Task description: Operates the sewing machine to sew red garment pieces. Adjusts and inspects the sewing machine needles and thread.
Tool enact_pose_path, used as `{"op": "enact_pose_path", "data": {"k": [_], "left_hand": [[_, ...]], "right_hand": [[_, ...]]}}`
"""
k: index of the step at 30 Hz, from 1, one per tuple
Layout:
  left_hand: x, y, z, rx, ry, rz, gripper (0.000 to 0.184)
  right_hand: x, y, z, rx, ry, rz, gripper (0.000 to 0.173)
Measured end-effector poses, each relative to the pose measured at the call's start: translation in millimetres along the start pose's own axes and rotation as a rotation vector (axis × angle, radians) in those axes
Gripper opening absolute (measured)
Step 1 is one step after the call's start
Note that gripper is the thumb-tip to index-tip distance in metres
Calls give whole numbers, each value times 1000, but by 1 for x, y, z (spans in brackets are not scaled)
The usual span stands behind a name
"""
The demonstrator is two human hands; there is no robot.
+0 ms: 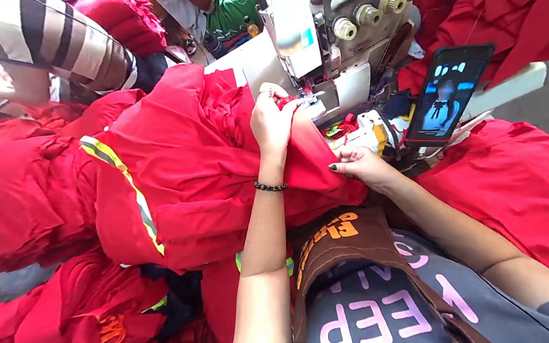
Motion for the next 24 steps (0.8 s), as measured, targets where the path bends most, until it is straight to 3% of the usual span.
{"op": "enact_pose_path", "data": {"k": [7, 12, 17, 24], "left_hand": [[10, 3, 2, -45, 78, 112, 23], [16, 2, 4, -212, 214, 199, 22], [54, -4, 39, -490, 355, 54, 27], [86, 32, 61, -527, 307, 55, 36]], "right_hand": [[0, -7, 0, 119, -128, 123, 4], [3, -4, 4, 72, -36, 68, 6], [3, 1, 19, 67, 22, -25, 13], [21, 5, 40, 83, 17, -220, 19]]}}
Point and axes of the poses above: each hand's wrist, its own x-axis away from the middle knuckle, its own y-axis out of the palm, z = x × y, the point moved 5 cm from there along -x, towards the middle knuckle, and after that the axes turned 15 degrees about y, right-handed, at the moved point
